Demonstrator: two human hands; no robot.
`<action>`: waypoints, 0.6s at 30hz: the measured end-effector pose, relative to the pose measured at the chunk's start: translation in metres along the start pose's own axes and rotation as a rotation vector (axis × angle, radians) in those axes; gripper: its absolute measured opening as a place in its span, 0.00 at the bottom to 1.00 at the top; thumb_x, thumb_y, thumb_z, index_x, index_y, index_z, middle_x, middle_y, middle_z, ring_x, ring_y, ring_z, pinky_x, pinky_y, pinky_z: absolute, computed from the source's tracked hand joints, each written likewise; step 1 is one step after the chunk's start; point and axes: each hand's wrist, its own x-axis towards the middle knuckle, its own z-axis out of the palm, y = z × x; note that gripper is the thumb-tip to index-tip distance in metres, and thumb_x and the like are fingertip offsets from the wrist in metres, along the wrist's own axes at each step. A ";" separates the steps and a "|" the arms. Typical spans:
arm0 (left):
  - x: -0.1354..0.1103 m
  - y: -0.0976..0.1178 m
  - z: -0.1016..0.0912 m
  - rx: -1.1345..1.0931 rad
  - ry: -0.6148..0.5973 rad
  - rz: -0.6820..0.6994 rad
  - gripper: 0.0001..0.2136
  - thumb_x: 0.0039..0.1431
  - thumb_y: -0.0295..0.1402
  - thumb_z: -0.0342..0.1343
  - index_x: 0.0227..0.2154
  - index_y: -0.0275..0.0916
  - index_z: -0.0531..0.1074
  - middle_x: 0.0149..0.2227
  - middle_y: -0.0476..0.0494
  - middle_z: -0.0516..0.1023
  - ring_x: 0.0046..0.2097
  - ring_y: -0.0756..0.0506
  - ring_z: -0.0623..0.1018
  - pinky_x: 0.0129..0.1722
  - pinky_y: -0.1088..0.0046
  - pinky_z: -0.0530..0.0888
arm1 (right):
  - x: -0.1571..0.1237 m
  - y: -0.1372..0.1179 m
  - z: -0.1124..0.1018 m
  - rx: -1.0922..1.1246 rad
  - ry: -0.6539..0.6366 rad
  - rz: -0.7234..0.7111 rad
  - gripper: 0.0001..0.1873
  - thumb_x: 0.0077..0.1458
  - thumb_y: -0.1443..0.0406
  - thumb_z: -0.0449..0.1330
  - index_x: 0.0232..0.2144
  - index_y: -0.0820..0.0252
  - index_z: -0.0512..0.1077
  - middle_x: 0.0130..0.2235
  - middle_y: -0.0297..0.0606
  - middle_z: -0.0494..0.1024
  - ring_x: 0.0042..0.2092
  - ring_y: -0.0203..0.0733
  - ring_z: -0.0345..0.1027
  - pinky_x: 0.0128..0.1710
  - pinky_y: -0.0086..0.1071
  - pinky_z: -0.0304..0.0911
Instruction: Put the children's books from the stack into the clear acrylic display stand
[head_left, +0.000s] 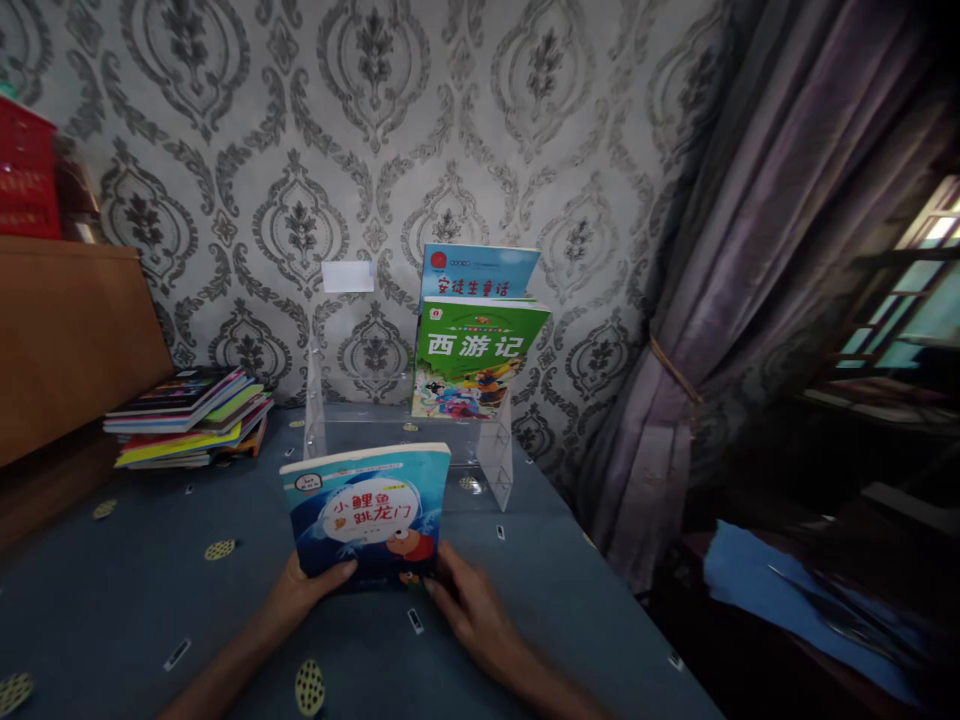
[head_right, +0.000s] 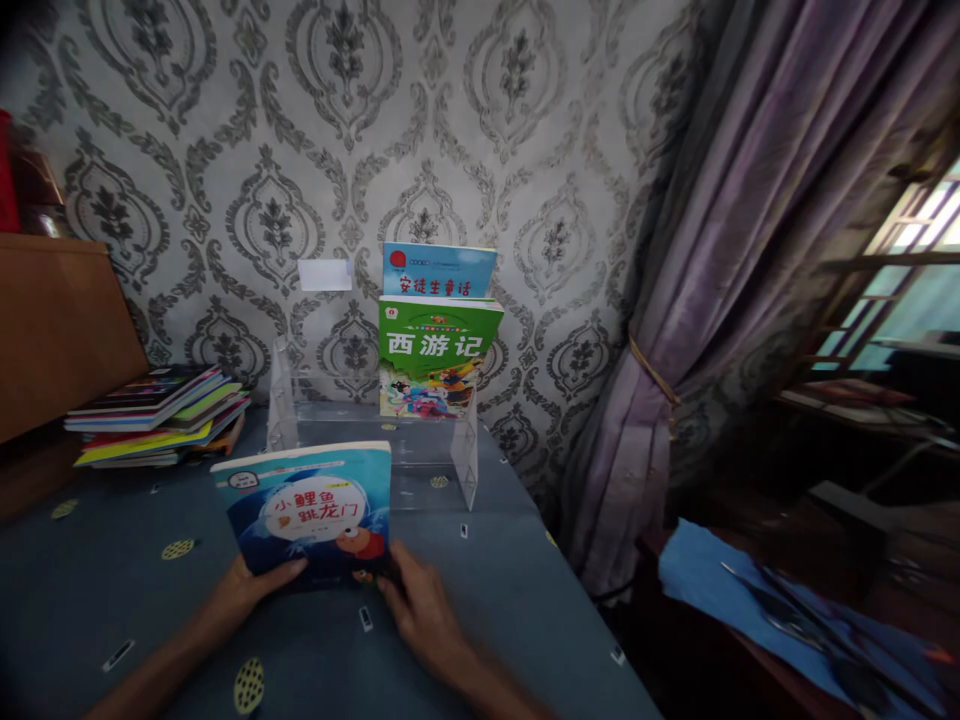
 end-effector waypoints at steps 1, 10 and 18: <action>0.002 -0.002 -0.002 0.009 -0.008 -0.001 0.38 0.37 0.52 0.71 0.52 0.37 0.76 0.49 0.34 0.82 0.53 0.31 0.79 0.55 0.55 0.76 | 0.000 -0.001 0.000 -0.003 0.000 0.001 0.19 0.64 0.53 0.55 0.51 0.54 0.73 0.40 0.41 0.80 0.42 0.47 0.73 0.44 0.39 0.70; 0.001 -0.007 -0.003 -0.012 -0.022 -0.023 0.38 0.40 0.52 0.70 0.54 0.36 0.74 0.53 0.33 0.79 0.55 0.32 0.78 0.56 0.57 0.75 | 0.004 -0.014 -0.003 0.044 -0.038 0.008 0.18 0.65 0.54 0.54 0.50 0.55 0.73 0.40 0.42 0.80 0.41 0.47 0.73 0.42 0.38 0.70; 0.003 -0.009 -0.005 -0.013 -0.007 -0.040 0.42 0.37 0.53 0.71 0.56 0.36 0.72 0.51 0.32 0.80 0.54 0.31 0.79 0.56 0.53 0.75 | 0.004 -0.015 -0.005 0.042 -0.054 0.023 0.18 0.65 0.54 0.53 0.50 0.55 0.72 0.38 0.40 0.79 0.41 0.47 0.72 0.43 0.38 0.69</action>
